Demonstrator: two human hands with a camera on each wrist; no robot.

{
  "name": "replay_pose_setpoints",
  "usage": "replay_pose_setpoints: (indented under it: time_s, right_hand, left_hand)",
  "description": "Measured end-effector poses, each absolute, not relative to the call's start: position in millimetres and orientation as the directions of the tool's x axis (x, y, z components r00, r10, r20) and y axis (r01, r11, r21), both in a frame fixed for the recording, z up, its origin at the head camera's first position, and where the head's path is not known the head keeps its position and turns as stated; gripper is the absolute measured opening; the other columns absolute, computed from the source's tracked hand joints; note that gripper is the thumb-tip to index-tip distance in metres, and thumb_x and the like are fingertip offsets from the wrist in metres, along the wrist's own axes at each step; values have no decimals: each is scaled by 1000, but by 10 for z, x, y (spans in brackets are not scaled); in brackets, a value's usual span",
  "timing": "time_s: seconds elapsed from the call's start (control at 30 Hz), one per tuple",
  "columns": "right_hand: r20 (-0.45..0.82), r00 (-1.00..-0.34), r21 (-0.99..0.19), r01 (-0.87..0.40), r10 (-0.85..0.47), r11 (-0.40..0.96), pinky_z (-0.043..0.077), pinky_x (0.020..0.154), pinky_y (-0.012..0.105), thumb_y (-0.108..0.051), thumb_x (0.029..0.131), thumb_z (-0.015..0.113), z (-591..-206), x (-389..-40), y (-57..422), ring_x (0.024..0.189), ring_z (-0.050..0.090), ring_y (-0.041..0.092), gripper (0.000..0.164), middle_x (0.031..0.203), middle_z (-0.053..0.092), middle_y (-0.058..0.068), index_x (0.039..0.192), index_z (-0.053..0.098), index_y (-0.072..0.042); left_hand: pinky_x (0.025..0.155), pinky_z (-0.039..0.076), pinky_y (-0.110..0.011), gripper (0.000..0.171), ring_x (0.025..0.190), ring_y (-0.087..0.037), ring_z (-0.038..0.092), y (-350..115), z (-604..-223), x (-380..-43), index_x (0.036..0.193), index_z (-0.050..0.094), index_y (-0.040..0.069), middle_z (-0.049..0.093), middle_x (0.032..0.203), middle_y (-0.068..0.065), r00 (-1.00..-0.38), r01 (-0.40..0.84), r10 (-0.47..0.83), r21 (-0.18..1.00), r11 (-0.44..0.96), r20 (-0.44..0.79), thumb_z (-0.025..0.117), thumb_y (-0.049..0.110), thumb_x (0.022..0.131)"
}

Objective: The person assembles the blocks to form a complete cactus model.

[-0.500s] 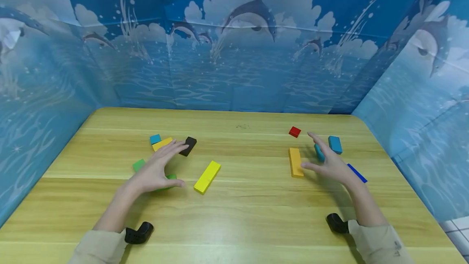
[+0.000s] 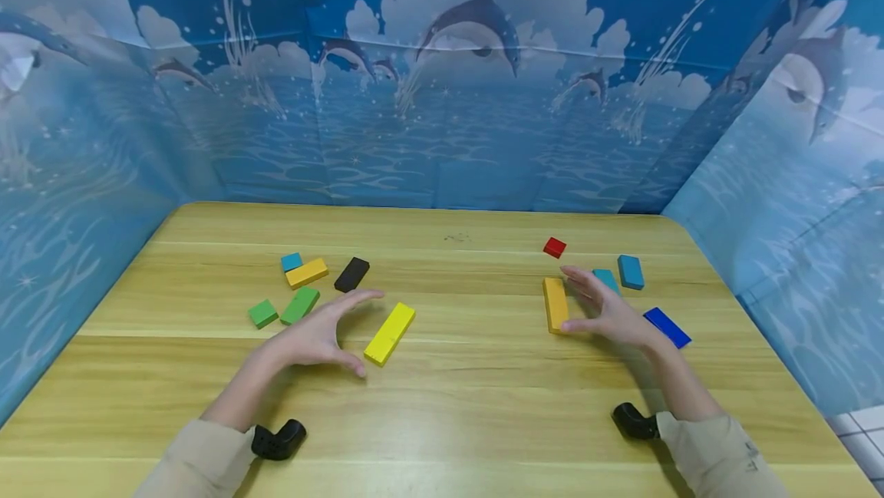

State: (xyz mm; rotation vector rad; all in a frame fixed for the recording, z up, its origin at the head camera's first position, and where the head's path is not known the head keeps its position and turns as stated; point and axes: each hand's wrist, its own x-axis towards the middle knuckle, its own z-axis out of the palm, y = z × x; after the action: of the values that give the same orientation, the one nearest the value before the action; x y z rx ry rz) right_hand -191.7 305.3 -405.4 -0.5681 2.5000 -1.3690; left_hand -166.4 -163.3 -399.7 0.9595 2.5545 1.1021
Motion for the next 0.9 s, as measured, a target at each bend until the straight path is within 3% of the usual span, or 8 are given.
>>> replay_pose_setpoints:
  time_s: [0.27, 0.37, 0.5, 0.9]
  right_hand:
    - [-9, -884, -849, -241, -468, 470, 19, 105, 46, -12, 77, 73, -4143, -1920, 3075, 133, 20, 40, 86, 146, 22, 21, 143, 18, -2]
    - [-8, -881, -855, -240, -474, 460, 24, 106, 24, -12, 77, 73, -4173, -1931, 3087, 133, 20, 39, 85, 146, 22, 20, 143, 19, -3]
    - [-16, -876, -862, -232, -481, 451, 22, 95, 2, -12, 76, 74, -4196, -1948, 3095, 134, 18, 38, 86, 146, 22, 19, 143, 20, -2]
    - [-26, -873, -863, -227, -488, 451, 21, 94, 1, -13, 74, 75, -4213, -1970, 3105, 134, 17, 37, 85, 147, 20, 20, 141, 24, -1]
  left_hand:
    - [102, 26, -54, 103, 132, -30, 29, -1618, -4013, -1728, 142, 29, 17, 32, 145, -6, -744, 461, 667, 752, 471, 38, 85, 37, 58]
    - [103, 26, -53, 103, 132, -28, 29, -1622, -4022, -1749, 142, 29, 18, 33, 145, -4, -741, 439, 671, 769, 465, 17, 86, 35, 58]
    - [105, 24, -52, 104, 134, -27, 26, -1620, -4031, -1779, 143, 29, 18, 32, 145, -3, -736, 411, 677, 783, 467, -18, 86, 32, 57]
    - [106, 23, -48, 100, 135, -23, 24, -1570, -4075, -1856, 140, 33, 17, 31, 145, -1, -701, 438, 712, 761, 478, -45, 86, 35, 57]
